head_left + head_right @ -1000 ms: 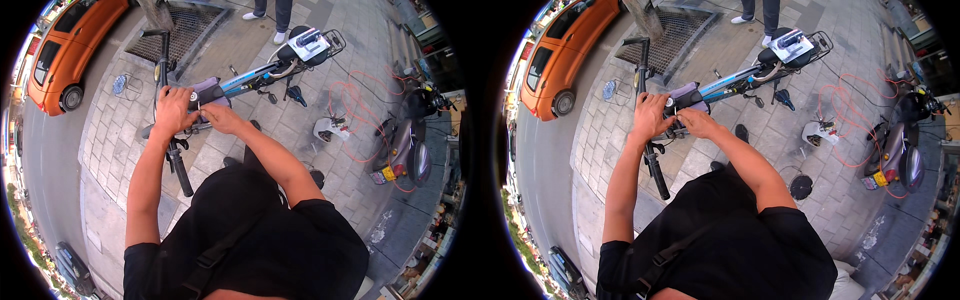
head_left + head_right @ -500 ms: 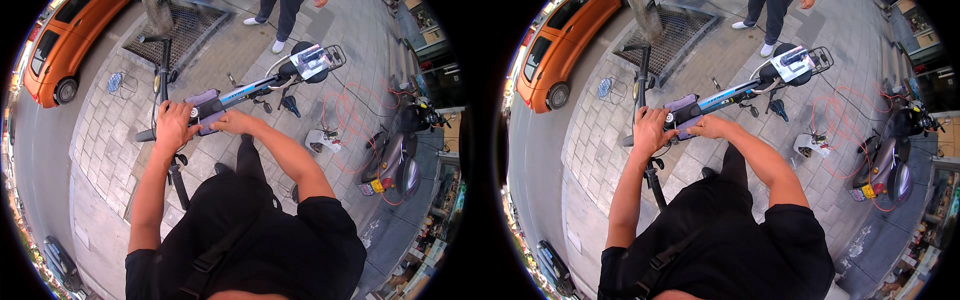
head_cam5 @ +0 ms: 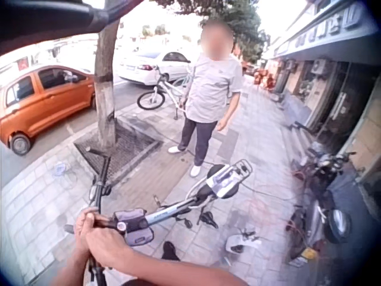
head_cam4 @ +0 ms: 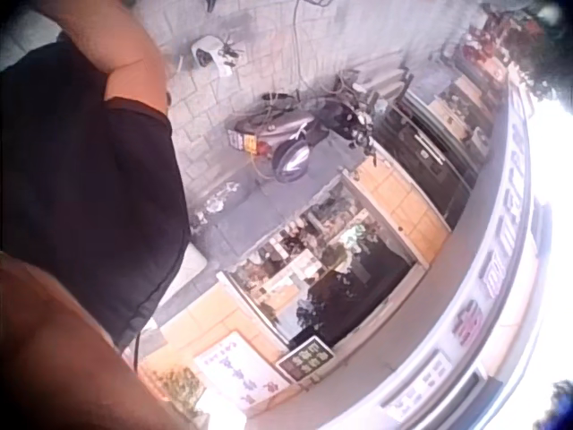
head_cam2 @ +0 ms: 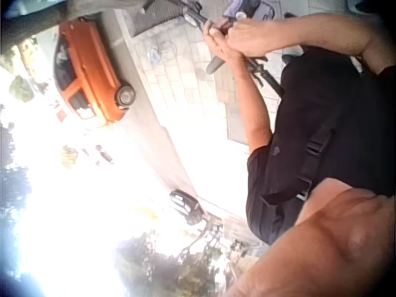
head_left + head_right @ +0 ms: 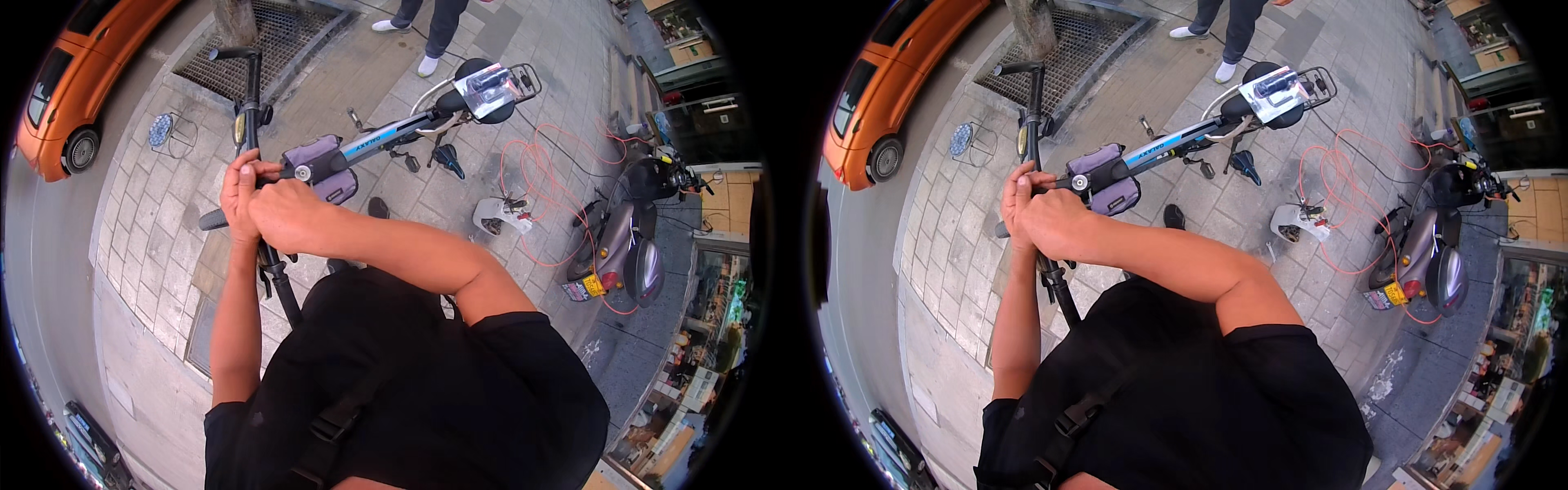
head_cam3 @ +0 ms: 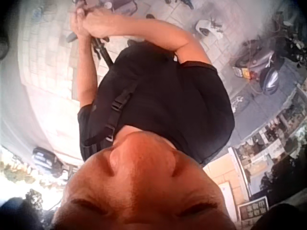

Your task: The person unpacks a new bicycle bell and handlebar grips, then installs them on a bicycle handlebar using a hex key. They tighten the bell mount and slide on the grips, adjusting the handlebar position as needed.

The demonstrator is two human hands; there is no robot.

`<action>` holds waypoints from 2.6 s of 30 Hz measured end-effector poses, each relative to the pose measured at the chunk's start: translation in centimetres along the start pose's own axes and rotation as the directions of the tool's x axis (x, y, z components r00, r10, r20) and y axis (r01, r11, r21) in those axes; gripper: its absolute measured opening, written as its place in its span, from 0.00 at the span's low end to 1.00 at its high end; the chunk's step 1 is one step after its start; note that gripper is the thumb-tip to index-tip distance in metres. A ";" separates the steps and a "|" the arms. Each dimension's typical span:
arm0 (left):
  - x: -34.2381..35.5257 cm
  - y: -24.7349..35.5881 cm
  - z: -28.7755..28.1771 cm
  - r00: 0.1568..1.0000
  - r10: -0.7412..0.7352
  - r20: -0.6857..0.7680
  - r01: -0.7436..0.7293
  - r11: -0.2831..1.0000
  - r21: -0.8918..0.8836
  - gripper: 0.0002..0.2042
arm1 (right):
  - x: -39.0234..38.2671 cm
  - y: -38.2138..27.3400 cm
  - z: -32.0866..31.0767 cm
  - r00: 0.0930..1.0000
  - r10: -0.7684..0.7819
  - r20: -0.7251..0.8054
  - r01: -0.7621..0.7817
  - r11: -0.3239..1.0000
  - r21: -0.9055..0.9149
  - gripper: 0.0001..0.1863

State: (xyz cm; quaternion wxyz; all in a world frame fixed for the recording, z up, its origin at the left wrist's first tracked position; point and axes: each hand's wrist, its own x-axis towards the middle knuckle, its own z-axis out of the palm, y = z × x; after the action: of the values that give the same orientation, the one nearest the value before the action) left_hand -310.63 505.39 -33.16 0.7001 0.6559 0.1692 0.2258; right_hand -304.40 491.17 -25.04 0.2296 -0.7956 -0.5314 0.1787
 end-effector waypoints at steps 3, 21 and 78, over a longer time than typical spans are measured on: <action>0.2 0.1 -1.9 0.995 -0.088 -0.054 0.078 0.984 -0.163 0.20 | 0.2 -0.3 4.6 0.990 0.123 -0.073 -0.099 0.959 0.266 0.09; 0.5 0.8 1.2 0.985 -0.084 0.153 0.062 0.988 0.144 0.25 | -7.2 8.4 7.4 0.949 -0.139 -0.284 0.095 0.982 -0.162 0.09; -11.0 -2.7 18.2 0.664 -0.747 -0.013 0.737 0.653 0.174 0.14 | -25.3 10.6 14.6 0.875 0.364 0.320 -0.091 -0.525 0.846 0.15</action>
State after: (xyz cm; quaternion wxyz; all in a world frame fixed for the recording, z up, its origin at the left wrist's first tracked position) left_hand -309.93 484.05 -35.02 0.6796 0.5911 0.4192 -0.1144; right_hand -313.45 466.80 -42.04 0.7799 -0.3299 0.1018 0.5221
